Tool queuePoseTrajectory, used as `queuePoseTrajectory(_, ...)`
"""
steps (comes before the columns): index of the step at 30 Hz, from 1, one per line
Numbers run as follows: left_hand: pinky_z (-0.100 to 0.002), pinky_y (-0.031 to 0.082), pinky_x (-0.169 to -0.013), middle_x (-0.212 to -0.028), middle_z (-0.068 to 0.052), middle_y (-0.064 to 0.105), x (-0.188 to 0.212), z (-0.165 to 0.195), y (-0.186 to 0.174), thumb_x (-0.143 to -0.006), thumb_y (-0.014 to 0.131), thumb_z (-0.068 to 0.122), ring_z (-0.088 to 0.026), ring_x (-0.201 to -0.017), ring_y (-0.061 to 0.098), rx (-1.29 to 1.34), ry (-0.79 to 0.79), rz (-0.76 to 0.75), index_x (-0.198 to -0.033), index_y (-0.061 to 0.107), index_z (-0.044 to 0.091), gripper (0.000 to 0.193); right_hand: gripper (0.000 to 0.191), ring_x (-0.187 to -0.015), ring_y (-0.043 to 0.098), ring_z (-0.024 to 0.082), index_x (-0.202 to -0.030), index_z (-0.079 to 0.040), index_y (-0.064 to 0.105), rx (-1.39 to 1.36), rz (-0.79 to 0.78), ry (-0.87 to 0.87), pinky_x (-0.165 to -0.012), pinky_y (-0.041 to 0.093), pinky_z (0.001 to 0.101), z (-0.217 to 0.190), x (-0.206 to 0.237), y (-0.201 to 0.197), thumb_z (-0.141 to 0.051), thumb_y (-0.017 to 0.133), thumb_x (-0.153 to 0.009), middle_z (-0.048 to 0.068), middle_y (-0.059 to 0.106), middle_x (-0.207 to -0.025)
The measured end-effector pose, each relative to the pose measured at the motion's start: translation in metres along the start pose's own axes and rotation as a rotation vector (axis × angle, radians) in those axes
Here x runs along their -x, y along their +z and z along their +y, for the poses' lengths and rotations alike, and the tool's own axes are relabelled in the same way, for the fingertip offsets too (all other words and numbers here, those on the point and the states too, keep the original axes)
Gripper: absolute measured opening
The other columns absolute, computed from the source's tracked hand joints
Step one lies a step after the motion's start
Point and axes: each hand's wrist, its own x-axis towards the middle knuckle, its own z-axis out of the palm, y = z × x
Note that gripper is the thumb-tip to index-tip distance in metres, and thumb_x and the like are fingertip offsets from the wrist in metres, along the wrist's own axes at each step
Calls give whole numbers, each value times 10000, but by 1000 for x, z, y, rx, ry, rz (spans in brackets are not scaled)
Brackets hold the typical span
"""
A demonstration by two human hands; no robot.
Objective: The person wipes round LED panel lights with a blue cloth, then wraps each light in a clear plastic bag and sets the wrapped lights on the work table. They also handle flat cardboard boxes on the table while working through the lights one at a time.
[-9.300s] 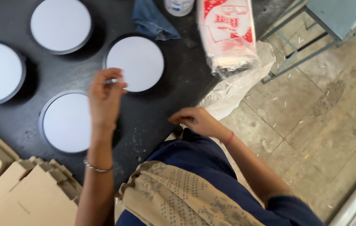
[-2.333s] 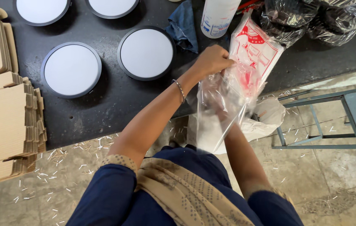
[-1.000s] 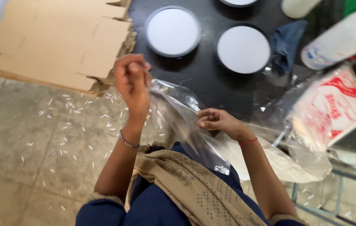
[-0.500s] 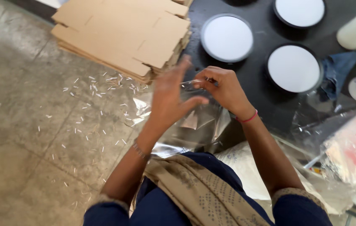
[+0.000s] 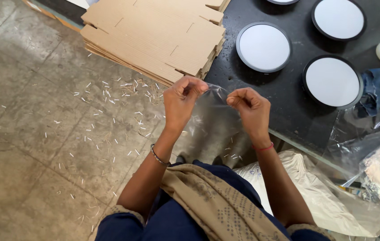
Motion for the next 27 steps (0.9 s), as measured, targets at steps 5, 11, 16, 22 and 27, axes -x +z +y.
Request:
queuePoseTrajectory(5,-217,398,-593,-695,49,561,4,-4,-3,-1089,650,328,-44,-655,462,-261,-1,15,-870,674,26,374,191,-679,447,23,-927,11,682,153,79,-13,-593,374,197,-8,10,16,-124,689,-1062,-47,554,-734)
queuePoseTrajectory(11,-206,217,-459,-612,117,454,-9,-17,-21,-992,660,349,1,-520,315,206,-290,-99,-939,766,94,281,159,-632,442,19,-1054,-38,769,-151,-1,56,-564,352,185,8,15,15,-172,693,-1017,-64,600,-746)
queuePoseTrajectory(16,-197,323,-459,-669,76,552,-30,-35,-35,-965,734,302,-9,-523,401,507,-510,-187,-822,700,115,238,192,-680,489,37,-999,-62,780,-388,-287,277,-619,390,197,18,20,1,-244,726,-970,-37,674,-808)
queuePoseTrajectory(22,-310,586,-724,-726,-31,679,-68,-32,-84,-978,660,253,-148,-668,686,847,-752,-399,-813,659,111,218,228,-961,546,82,-943,-158,755,-609,-502,41,-908,450,289,-4,23,-9,-384,740,-959,-68,642,-999)
queuePoseTrajectory(27,-289,528,-641,-826,-41,674,-107,-24,-113,-958,679,322,-134,-744,656,438,-655,-837,-929,700,73,251,293,-1057,634,147,-885,-135,681,-962,-340,-40,-1011,524,391,-9,5,-4,-403,667,-1004,0,657,-959)
